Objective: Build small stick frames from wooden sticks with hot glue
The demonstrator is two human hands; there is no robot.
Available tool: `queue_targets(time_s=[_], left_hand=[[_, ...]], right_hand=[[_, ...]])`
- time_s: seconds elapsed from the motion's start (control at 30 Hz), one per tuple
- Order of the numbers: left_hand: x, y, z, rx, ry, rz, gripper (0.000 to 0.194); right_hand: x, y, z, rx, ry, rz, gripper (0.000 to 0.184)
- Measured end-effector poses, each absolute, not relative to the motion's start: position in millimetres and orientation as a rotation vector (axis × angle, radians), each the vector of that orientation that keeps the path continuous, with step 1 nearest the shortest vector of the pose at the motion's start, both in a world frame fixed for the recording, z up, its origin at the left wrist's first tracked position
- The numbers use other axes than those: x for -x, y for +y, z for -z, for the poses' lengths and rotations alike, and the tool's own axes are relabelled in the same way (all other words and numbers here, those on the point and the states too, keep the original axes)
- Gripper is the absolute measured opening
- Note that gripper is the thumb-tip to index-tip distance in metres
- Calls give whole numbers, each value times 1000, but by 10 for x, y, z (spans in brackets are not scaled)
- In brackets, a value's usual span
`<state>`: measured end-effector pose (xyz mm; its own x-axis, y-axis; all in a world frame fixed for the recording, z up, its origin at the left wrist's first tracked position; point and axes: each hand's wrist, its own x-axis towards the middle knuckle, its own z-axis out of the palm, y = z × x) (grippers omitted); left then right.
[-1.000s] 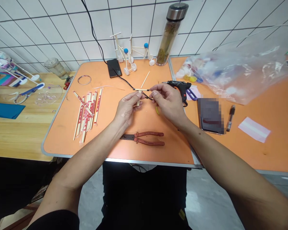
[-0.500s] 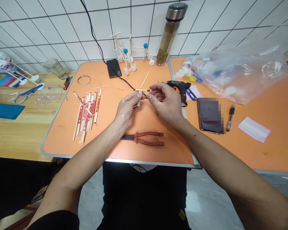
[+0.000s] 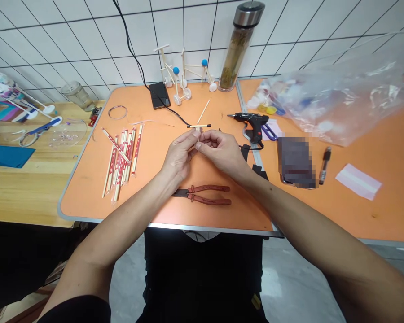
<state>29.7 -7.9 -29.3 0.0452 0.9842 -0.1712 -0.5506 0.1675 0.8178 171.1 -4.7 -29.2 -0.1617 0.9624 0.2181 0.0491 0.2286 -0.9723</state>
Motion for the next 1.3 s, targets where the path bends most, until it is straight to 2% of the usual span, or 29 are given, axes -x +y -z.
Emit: queue_targets(time_s=[0.43,0.67,1.03,1.3], left_hand=[[-333,-108,270,-744,942,-1256,29],[-100,22,169,-793,1112,-1403,25],[5,61,96,-1152,1128,-1257,28],[20,62,87,-1148,1141,-1227,29]], right_hand=[[-1800,-17,265,1050,-1449,-1076,14],[-1924,19,262,1156,-1528,-897,13],[-1964,-12,238,1236,-1686,-749,18],[-1956,-31,201,1238,-1709,-759,17]])
